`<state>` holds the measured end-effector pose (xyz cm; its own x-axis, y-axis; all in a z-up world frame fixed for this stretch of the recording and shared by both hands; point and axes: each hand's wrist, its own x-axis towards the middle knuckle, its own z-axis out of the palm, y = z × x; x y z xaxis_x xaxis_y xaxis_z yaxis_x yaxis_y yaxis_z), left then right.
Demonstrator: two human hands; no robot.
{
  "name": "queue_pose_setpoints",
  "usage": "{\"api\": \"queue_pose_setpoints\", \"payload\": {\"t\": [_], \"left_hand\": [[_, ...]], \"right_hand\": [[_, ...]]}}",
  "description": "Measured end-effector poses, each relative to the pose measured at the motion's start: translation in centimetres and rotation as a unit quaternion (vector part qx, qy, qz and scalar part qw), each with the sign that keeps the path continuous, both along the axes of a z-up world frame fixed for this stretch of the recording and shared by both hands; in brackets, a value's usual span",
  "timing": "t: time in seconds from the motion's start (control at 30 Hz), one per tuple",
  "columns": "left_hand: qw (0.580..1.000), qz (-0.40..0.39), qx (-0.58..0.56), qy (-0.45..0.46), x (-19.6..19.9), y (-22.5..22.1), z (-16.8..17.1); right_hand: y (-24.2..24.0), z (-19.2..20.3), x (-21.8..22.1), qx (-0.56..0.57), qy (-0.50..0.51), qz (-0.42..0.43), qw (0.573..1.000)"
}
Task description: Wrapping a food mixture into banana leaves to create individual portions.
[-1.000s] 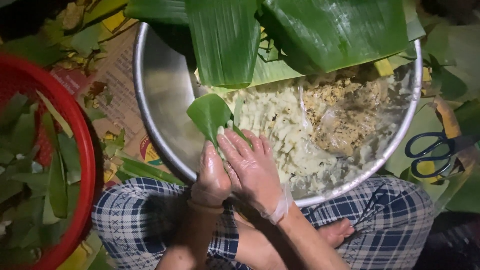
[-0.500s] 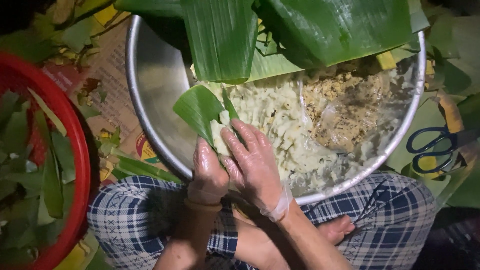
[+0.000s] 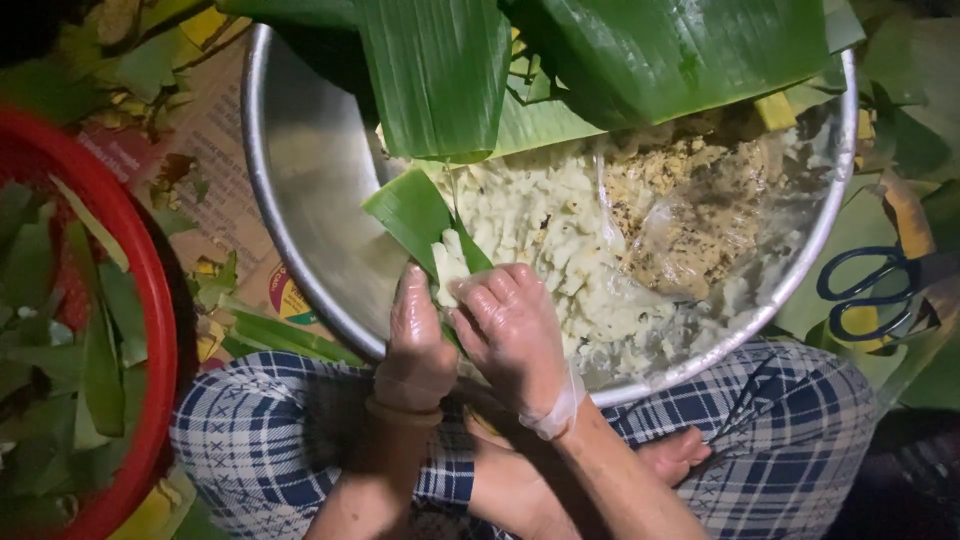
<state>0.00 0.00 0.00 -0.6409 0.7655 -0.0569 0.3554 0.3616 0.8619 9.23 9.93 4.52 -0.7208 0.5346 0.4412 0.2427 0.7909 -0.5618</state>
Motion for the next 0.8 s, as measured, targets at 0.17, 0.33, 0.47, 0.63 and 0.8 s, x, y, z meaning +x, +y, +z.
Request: {"api": "queue_pose_setpoints", "payload": {"t": [0.17,0.33,0.47,0.63,0.8], "left_hand": [[0.971,0.101,0.049,-0.211,0.5,2.1,5.3],[0.989,0.030,0.085,-0.116,-0.3,2.3,5.0],[0.997,0.045,0.025,-0.062,0.5,3.2,6.4],[0.999,0.015,0.001,-0.052,-0.3,1.6,3.6],[1.000,-0.009,0.004,0.020,-0.5,1.4,1.7]], "right_hand": [[0.2,1.4,-0.3,-0.021,0.018,-0.001,1.000],[0.2,1.7,-0.3,-0.034,0.012,0.004,0.999],[0.3,1.7,-0.3,-0.037,0.000,0.012,0.999],[0.4,1.4,-0.2,-0.031,-0.005,0.011,0.999],[0.3,1.4,-0.3,-0.035,-0.013,0.002,0.999]]}}
